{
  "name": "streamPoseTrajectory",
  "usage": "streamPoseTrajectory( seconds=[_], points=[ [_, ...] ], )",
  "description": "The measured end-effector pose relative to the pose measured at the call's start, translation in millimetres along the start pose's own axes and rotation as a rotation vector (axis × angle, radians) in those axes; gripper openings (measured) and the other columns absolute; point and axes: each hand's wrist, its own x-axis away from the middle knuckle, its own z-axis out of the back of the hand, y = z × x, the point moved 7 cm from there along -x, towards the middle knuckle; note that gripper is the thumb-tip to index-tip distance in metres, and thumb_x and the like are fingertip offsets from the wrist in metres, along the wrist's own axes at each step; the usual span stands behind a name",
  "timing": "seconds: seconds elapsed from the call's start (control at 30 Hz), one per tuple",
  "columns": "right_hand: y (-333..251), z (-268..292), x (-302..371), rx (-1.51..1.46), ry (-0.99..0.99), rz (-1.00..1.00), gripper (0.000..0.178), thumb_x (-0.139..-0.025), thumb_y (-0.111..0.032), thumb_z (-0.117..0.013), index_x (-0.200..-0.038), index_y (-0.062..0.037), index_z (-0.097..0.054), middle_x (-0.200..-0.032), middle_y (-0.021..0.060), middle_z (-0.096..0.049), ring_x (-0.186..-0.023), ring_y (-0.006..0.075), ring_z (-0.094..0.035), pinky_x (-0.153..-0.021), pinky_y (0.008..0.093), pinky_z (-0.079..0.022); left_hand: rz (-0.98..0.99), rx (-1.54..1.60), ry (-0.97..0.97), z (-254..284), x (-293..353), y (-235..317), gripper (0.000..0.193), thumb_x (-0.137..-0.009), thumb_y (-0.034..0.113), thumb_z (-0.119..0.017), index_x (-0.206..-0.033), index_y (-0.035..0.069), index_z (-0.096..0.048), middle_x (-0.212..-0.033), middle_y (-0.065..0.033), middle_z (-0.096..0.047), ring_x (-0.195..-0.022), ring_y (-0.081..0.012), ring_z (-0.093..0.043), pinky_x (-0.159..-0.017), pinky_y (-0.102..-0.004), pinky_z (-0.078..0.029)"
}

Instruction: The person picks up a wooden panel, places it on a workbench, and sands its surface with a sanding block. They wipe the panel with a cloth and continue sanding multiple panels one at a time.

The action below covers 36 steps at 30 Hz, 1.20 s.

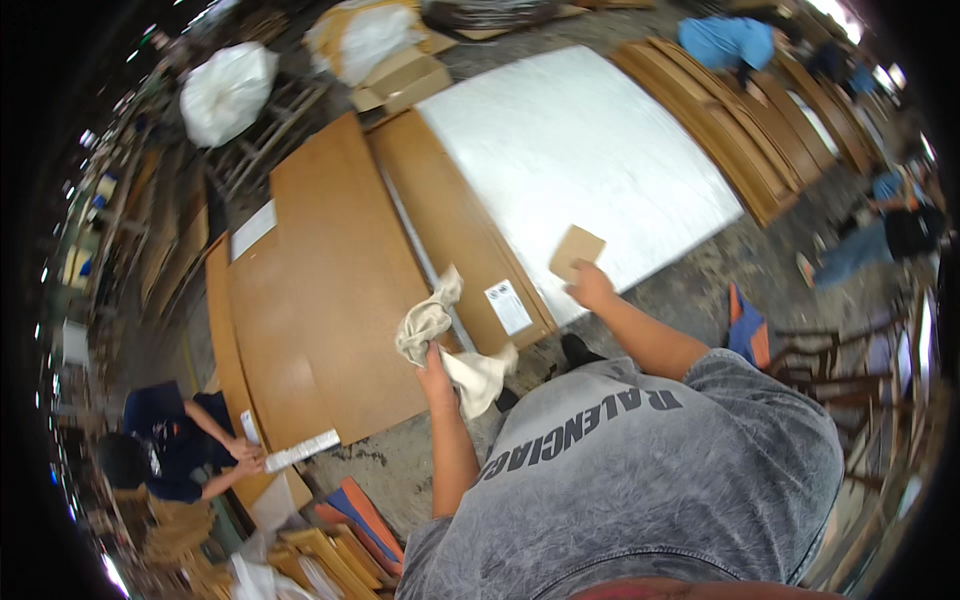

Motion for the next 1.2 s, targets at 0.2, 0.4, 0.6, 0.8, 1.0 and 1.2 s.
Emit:
streamPoseTrajectory(
  seconds=[0.2,0.4,0.6,0.8,1.0,1.2],
  points=[
    [77.8,-14.4,-82.3,-0.174,0.053,-0.545,0.101,-0.071,-0.046,-0.091,-0.145,0.0014,-0.041,-0.134,0.034,-0.056,-0.121,0.0454,-0.061,-0.101,0.0494,-0.055,-0.033,-0.011,0.263,60.7,39.9,28.7,0.048,-0.104,0.04,-0.06,-0.137,0.005,-0.055,-0.122,-0.0104,-0.066,-0.108,-0.026,-0.067,-0.086,-0.0441,-0.057],
    [70.9,-58.4,-98.5,-0.269,0.01,-0.625,0.076,-0.08,-0.03,-0.082,-0.139,0.004,-0.046,-0.13,0.0338,-0.061,-0.114,0.0449,-0.065,-0.1,0.0483,-0.055,-0.008,0.053,0.584,42.2,110.1,-0.3,0.056,-0.103,0.051,-0.056,-0.136,0.006,-0.054,-0.118,-0.0143,-0.068,-0.101,-0.033,-0.07,-0.076,-0.0512,-0.059],
    [78.6,-36.3,-139.7,-0.538,-0.046,-0.471,0.044,-0.087,-0.021,-0.069,-0.124,0.0024,-0.063,-0.101,0.0196,-0.073,-0.085,0.0318,-0.073,-0.072,0.0445,-0.06,0.185,0.163,0.264,-24.5,80.9,-39.2,0.051,-0.104,0.042,-0.058,-0.138,0.004,-0.051,-0.117,-0.016,-0.068,-0.1,-0.0323,-0.072,-0.071,-0.0457,-0.062],
    [-82.7,-29.8,-67.5,-1.065,-0.785,-0.091,0.035,-0.093,-0.021,-0.071,-0.122,-0.0014,-0.066,-0.091,0.0101,-0.073,-0.065,0.0198,-0.068,-0.051,0.0323,-0.053,0.158,0.061,-0.009,-48.2,28.4,-22.2,0.054,-0.104,0.041,-0.062,-0.135,-0.002,-0.055,-0.125,-0.0177,-0.068,-0.11,-0.0327,-0.07,-0.093,-0.0455,-0.058],
    [-134.5,-62.3,-11.6,-0.787,-0.836,0.136,0.041,-0.092,-0.032,-0.077,-0.117,-0.0006,-0.07,-0.084,0.0077,-0.071,-0.057,0.0163,-0.063,-0.046,0.0301,-0.049,0.116,-0.225,-0.328,-91.3,-2.8,-17.3,0.055,-0.096,0.029,-0.075,-0.136,-0.004,-0.058,-0.123,-0.0153,-0.07,-0.108,-0.024,-0.069,-0.094,-0.0366,-0.055],
    [-69.3,-68.6,-21.6,-0.154,-0.046,-0.057,0.054,-0.094,-0.049,-0.068,-0.114,0.0007,-0.063,-0.107,0.0229,-0.07,-0.1,0.0384,-0.07,-0.084,0.051,-0.056,0.152,-0.135,-0.167,-47.6,13.5,-21.0,0.049,-0.091,0.015,-0.077,-0.134,-0.003,-0.06,-0.123,-0.0135,-0.07,-0.11,-0.0246,-0.069,-0.097,-0.0376,-0.054]
  ],
)
